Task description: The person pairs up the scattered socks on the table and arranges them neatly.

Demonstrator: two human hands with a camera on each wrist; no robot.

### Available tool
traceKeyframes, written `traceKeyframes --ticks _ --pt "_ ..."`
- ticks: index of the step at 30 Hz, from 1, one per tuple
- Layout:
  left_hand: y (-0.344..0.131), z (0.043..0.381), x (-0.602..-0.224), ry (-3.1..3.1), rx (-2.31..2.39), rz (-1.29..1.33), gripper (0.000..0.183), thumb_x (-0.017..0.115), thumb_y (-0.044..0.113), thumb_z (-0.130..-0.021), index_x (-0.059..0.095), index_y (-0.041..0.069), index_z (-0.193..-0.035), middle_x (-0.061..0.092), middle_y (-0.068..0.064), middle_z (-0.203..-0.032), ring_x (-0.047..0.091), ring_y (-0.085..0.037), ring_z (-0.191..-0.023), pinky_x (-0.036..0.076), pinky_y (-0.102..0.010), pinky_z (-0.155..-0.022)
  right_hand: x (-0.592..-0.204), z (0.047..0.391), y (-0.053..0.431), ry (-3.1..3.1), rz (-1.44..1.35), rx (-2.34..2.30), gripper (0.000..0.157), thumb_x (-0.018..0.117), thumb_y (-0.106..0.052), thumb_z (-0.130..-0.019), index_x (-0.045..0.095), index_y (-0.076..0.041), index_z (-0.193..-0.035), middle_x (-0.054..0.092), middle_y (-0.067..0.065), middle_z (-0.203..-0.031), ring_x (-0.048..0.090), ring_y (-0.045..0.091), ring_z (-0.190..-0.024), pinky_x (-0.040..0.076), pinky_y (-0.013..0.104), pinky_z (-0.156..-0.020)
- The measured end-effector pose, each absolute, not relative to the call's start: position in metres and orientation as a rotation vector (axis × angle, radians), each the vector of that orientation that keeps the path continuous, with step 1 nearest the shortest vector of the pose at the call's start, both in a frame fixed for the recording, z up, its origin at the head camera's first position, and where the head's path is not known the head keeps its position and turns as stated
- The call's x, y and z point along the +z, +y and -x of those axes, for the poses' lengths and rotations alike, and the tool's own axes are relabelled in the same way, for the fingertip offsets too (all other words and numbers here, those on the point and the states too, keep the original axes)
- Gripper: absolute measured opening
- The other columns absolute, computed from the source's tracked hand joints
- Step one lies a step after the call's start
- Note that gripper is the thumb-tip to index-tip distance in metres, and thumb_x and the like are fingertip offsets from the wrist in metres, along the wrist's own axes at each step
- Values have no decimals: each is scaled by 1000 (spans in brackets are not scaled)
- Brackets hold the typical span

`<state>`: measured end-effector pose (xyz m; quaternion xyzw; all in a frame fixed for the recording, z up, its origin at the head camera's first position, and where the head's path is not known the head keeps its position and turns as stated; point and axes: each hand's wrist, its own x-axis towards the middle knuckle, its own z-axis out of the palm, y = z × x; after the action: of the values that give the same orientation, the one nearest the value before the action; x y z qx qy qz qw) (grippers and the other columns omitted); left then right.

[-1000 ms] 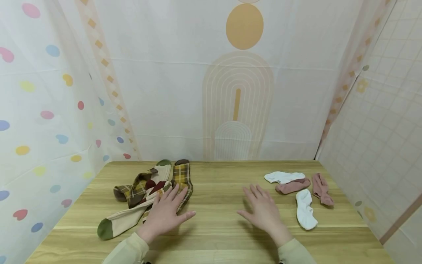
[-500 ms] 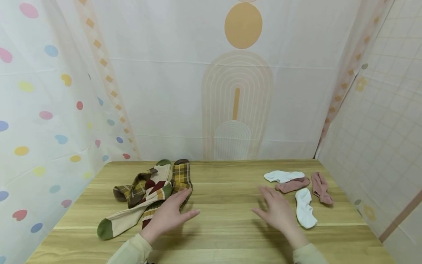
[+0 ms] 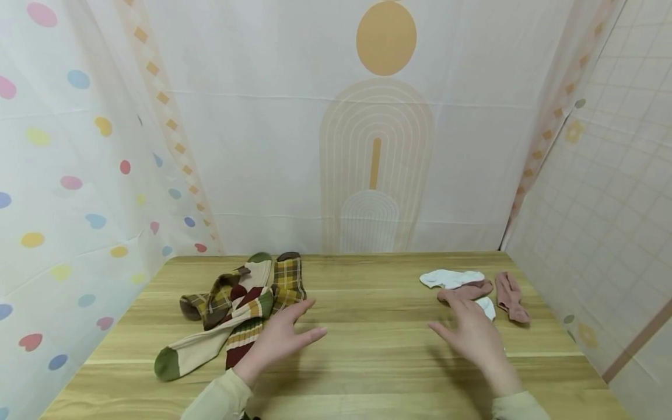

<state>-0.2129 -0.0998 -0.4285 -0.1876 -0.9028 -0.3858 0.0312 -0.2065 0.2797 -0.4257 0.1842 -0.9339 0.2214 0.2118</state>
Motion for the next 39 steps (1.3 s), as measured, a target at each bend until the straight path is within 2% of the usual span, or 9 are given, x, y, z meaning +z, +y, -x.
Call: traceKeyframes --ticks 10,12,14,17,20,24,29,35,39 --pt "-85 215 -423 -2725 -1423 627 73 71 47 -89 50 3 -144 56 -17 -137 56 -37 -121 47 -55 -97 -423 203 301 -2496 -540 596 56 86 -13 -75 59 -4 -123 69 18 -107 68 35 -84 54 52 -70" --pt "-81 215 -423 -2725 -1471 629 73 71 47 -89 50 3 -144 57 -17 -137 56 -37 -121 47 -55 -97 -424 202 306 -2530 -478 617 58 86 -16 -76 58 -3 -125 66 26 -112 63 41 -104 51 61 -77" --pt "-77 215 -423 -2729 -1494 625 73 71 47 -89 50 3 -144 57 -16 -137 56 -37 -121 47 -54 -97 -425 201 310 -2558 -408 640 63 86 -19 -77 57 0 -129 57 35 -124 47 44 -128 43 71 -82" --pt "-72 215 -423 -2738 -1523 620 73 71 47 -89 49 4 -144 56 -16 -138 55 -36 -122 46 -53 -99 -427 200 316 -2592 -353 690 64 85 -20 -78 57 3 -130 29 41 -147 3 44 -147 29 83 -84" --pt "-68 214 -423 -2736 -1570 622 73 71 46 -89 49 3 -144 56 -16 -138 55 -36 -123 46 -53 -100 -429 200 321 -2622 -339 676 63 84 -20 -79 57 3 -131 20 40 -152 26 52 -138 36 79 -79" --pt "-64 213 -425 -2718 -1619 629 72 72 45 -89 50 3 -143 57 -17 -136 56 -36 -122 47 -53 -99 -430 199 327 -2698 -305 646 68 81 -24 -83 52 8 -136 22 40 -151 57 58 -99 40 73 -79" --pt "-60 212 -430 -2678 -1695 652 68 72 41 -91 51 1 -141 57 -20 -136 57 -36 -120 48 -52 -97 -429 201 334 -2760 -264 633 74 78 -29 -86 47 16 -135 40 41 -139 53 59 -107 25 77 -94" --pt "-55 211 -433 -2644 -1777 660 66 71 37 -92 50 -2 -141 57 -22 -135 59 -35 -117 50 -49 -96 -431 203 340 -2816 -234 599 73 78 -31 -86 48 20 -130 62 37 -107 61 53 -97 26 76 -94" --pt "-51 210 -435 -2620 -1846 665 66 71 34 -92 49 -4 -141 57 -23 -134 60 -35 -116 51 -47 -94 -433 204 341 -2837 -253 588 72 79 -29 -85 50 21 -127 63 37 -106 62 51 -96 36 70 -92"
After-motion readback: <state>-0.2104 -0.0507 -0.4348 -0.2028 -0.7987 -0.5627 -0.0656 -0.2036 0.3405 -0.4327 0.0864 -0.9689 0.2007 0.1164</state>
